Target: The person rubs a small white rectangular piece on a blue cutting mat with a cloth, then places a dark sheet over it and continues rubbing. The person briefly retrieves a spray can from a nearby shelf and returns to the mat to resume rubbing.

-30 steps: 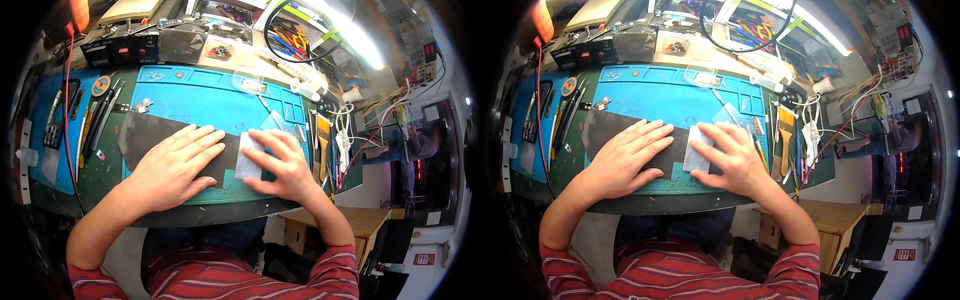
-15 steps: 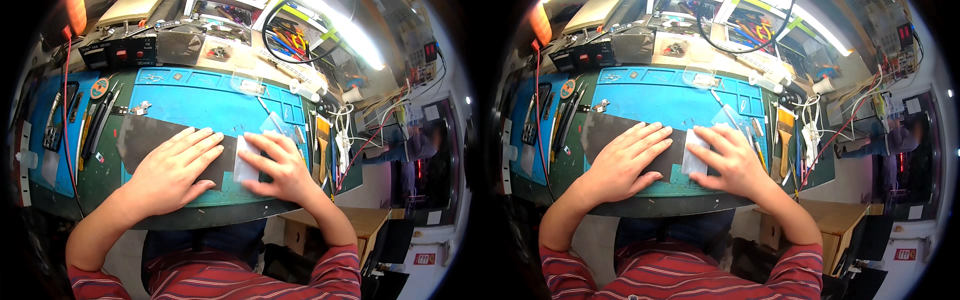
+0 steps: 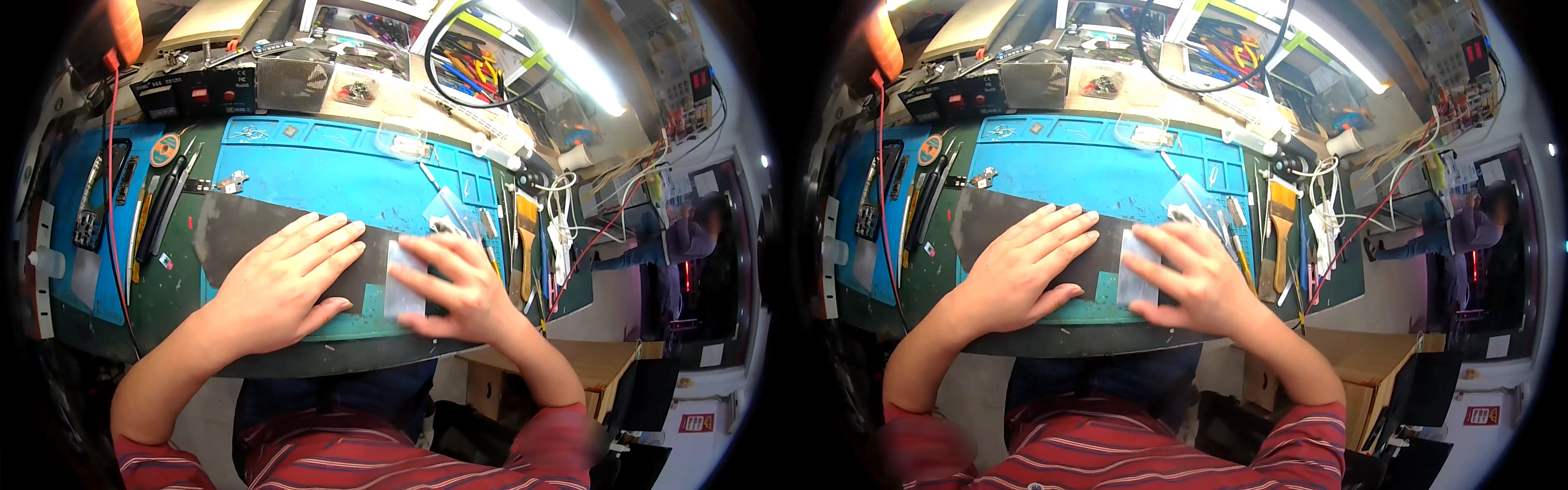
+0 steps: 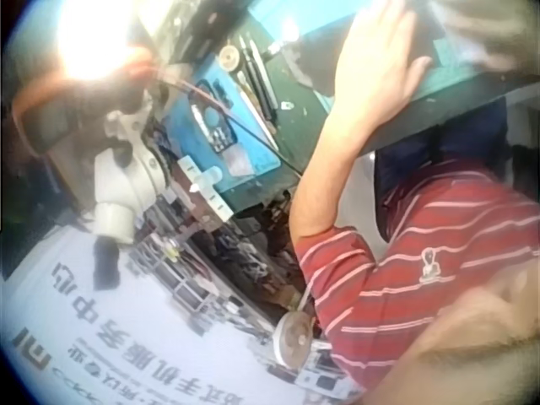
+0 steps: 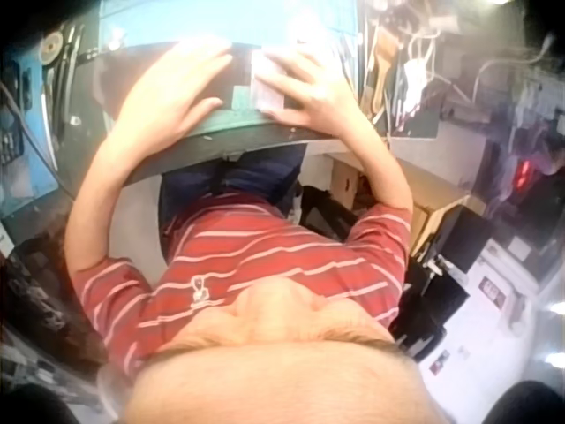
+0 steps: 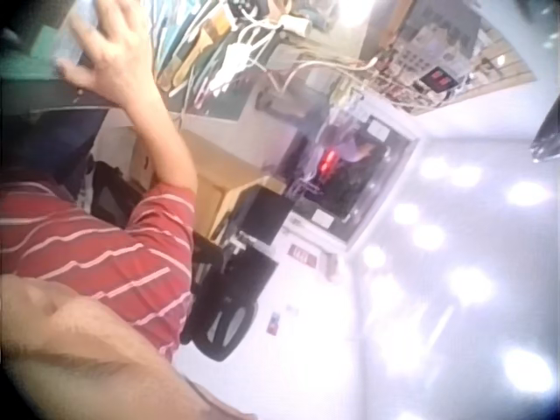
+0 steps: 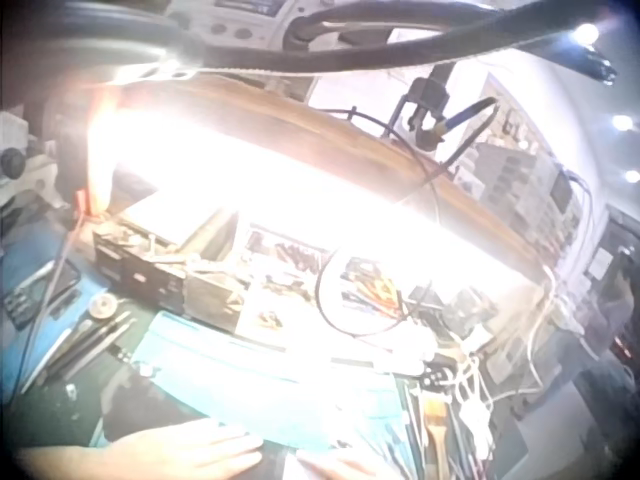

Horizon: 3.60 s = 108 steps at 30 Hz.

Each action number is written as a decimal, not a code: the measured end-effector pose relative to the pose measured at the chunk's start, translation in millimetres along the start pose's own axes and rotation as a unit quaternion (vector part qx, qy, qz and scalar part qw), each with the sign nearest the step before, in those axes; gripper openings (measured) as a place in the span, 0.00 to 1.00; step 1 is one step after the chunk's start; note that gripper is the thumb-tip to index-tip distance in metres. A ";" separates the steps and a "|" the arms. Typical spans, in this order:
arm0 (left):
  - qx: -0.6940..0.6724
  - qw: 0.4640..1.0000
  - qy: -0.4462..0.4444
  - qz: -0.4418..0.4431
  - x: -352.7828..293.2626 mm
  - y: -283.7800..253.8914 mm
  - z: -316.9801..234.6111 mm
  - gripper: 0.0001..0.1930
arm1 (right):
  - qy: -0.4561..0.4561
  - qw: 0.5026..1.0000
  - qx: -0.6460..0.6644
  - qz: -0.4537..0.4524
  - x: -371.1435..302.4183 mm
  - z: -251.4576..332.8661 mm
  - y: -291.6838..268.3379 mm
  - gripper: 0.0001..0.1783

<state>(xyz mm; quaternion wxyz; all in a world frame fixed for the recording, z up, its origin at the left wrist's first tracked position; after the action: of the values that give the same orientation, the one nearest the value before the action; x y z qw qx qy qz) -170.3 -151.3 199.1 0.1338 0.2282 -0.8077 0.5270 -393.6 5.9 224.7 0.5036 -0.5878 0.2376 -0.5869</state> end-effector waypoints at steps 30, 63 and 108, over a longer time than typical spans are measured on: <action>-0.037 0.999 -0.007 -0.012 2.4 -5.5 -2.2 0.33 | 0.296 0.804 0.511 -0.074 -7.8 -6.2 -13.8 0.35; -0.540 0.779 -0.314 0.059 47.4 -18.9 -36.3 0.11 | 0.537 0.366 0.759 -0.031 -23.8 50.9 -4.0 0.53; 0.037 0.998 -0.017 -0.051 -6.4 -0.8 -13.5 0.29 | 0.019 0.999 0.050 -0.008 9.1 10.6 3.7 0.39</action>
<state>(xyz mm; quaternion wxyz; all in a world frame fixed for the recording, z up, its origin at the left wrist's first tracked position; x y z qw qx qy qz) -164.7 -137.8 202.3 0.1379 0.2826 -0.7772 0.5451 -380.8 -0.2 227.7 0.5229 -0.5525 0.2126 -0.6133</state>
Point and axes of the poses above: each hand's wrist, its own x-axis towards the middle knuckle, its own y-axis out of the palm, z = x × y, the point moved 3 cm from there along x, towards the middle knuckle, and after that the axes turned 12 degrees about -z, right-handed, at the moved point
